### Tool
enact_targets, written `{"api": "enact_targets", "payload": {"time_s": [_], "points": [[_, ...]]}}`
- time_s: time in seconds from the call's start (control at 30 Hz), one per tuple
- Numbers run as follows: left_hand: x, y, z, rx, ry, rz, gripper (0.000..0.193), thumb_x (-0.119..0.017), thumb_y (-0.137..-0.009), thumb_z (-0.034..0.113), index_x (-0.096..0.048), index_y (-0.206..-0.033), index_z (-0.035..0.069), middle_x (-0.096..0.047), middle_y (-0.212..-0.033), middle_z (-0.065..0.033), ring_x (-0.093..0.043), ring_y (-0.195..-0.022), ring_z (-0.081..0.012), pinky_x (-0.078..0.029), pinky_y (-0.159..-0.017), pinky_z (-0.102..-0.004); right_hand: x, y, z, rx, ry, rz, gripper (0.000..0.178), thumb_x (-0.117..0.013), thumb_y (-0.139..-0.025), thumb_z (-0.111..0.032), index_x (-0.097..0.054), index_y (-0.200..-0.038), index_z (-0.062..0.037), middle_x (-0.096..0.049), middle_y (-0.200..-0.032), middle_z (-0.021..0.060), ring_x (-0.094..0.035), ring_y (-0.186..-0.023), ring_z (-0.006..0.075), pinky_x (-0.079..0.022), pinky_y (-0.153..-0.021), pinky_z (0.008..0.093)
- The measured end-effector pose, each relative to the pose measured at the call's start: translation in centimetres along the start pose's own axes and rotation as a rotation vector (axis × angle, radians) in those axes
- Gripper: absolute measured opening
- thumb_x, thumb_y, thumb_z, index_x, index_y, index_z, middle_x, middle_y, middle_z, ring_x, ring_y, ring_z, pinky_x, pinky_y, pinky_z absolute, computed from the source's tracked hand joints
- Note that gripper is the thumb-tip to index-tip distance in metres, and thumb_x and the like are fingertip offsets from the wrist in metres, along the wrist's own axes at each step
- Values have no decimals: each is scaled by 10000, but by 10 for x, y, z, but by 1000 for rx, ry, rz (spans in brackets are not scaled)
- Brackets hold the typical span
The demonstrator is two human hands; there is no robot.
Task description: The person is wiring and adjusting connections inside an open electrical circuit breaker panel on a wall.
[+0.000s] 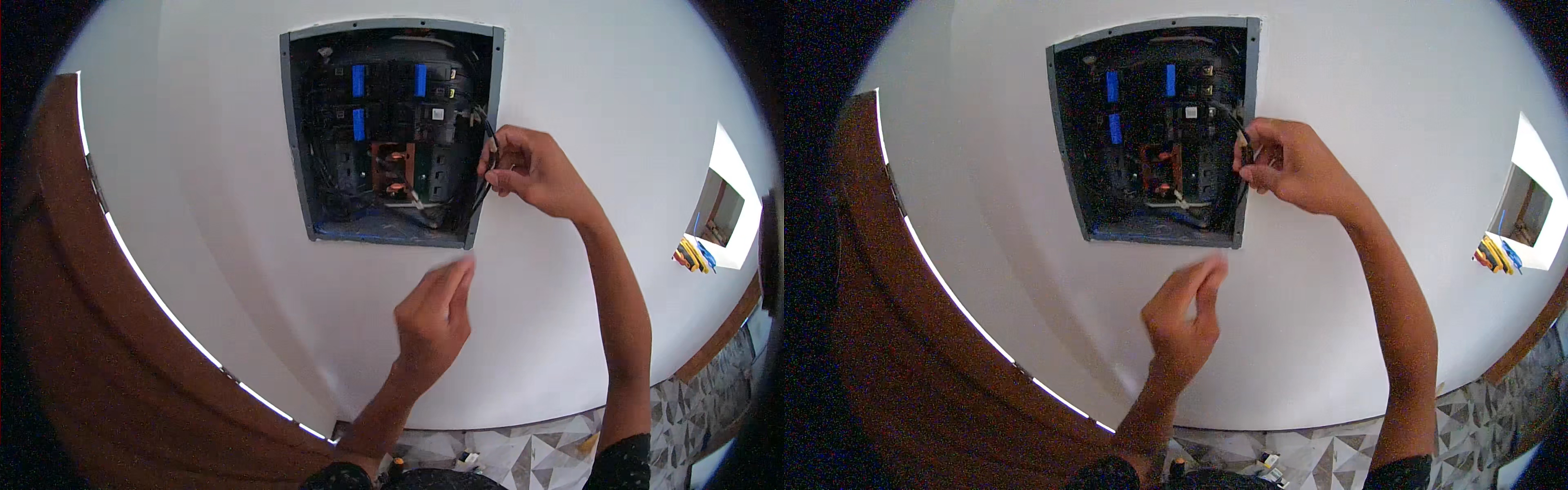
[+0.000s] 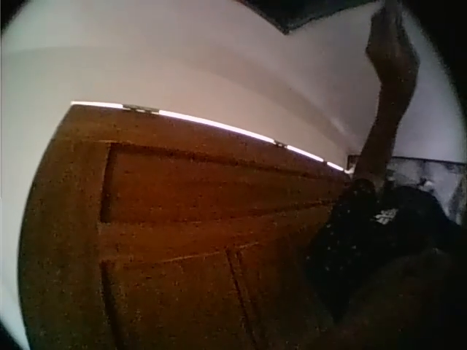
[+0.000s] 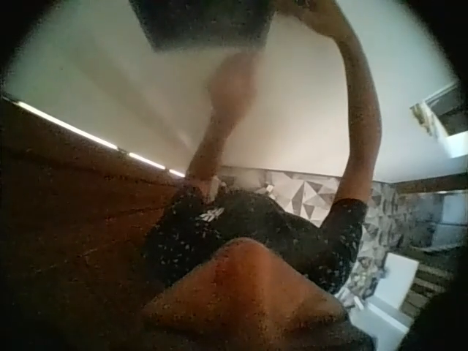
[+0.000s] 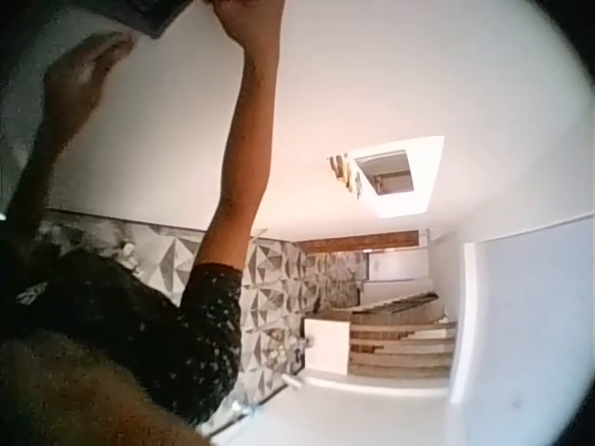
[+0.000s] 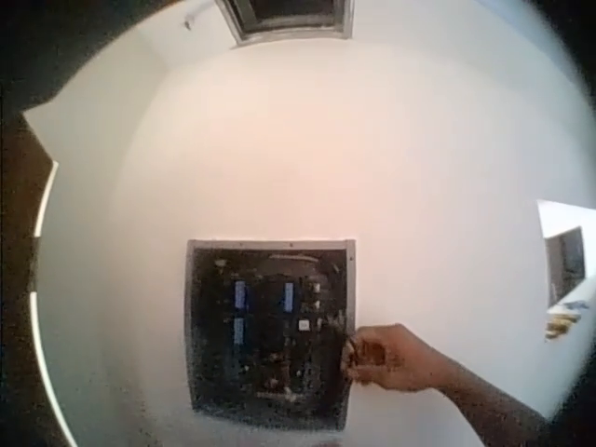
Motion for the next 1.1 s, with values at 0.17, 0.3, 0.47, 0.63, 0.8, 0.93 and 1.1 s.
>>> {"api": "enact_targets", "payload": {"time_s": [0.17,0.3,0.47,0.63,0.8,0.93,1.1], "points": [[-18,-67,-22,-117,-196,170,198,-663,-912,145,-691,-1017,-21,-700,-920,-182,-689,-856,-343,-545,-782,-379,-10,-15,-15,-19,103,-90,129,-662,-824,74,-553,-854,10,-648,-856,49,-605,-727,90,-522,-655,253],[-35,-89,-58,-22,-119,-9,160,-667,-897,105,-693,-992,-21,-702,-942,-184,-682,-819,-354,-537,-706,-378,-9,-18,-18,144,352,-51,100,-686,-830,24,-592,-860,6,-651,-820,51,-605,-716,98,-501,-645,264],[-40,-95,-67,-21,38,-47,155,-663,-904,98,-672,-1003,-22,-705,-885,-166,-690,-760,-290,-530,-672,-357,6,-23,-20,252,313,110,179,-748,-808,-71,-653,-954,-28,-660,-828,48,-603,-700,134,-477,-603,284],[-48,-107,-79,210,283,-119,237,-611,-934,64,-616,-1158,-16,-700,-909,-135,-676,-782,-182,-528,-706,-319,3,-27,-51,573,971,275,247,-751,-741,-131,-689,-963,-41,-660,-930,76,-556,-967,283,-445,-863,406],[-56,-104,-81,102,203,-178,257,-571,-969,80,-597,-1205,-16,-695,-930,-115,-654,-797,-140,-529,-704,-291,10,-25,-41,524,949,259,251,-764,-725,-159,-693,-946,-64,-648,-977,60,-517,-1031,274,-401,-901,407],[-58,-103,-91,165,415,-228,290,-555,-984,89,-574,-1241,-45,-684,-918,-87,-620,-771,-124,-527,-698,-276,14,-25,-41,536,787,203,224,-765,-766,-208,-703,-957,-110,-656,-957,48,-517,-1032,264,-374,-913,423],[-58,-103,-97,164,479,-248,298,-562,-984,92,-578,-1241,-60,-678,-909,-82,-604,-752,-118,-525,-687,-273,4,-24,-46,394,780,142,194,-766,-800,-172,-704,-976,-122,-638,-924,35,-506,-1001,228,-357,-900,385]]}}
Point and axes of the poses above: each hand's wrist, its own y-axis away from the middle knuckle, its own x-axis out of the back of the hand, z = x × y, the point moved 8 cm from there along -y, towards the middle knuckle
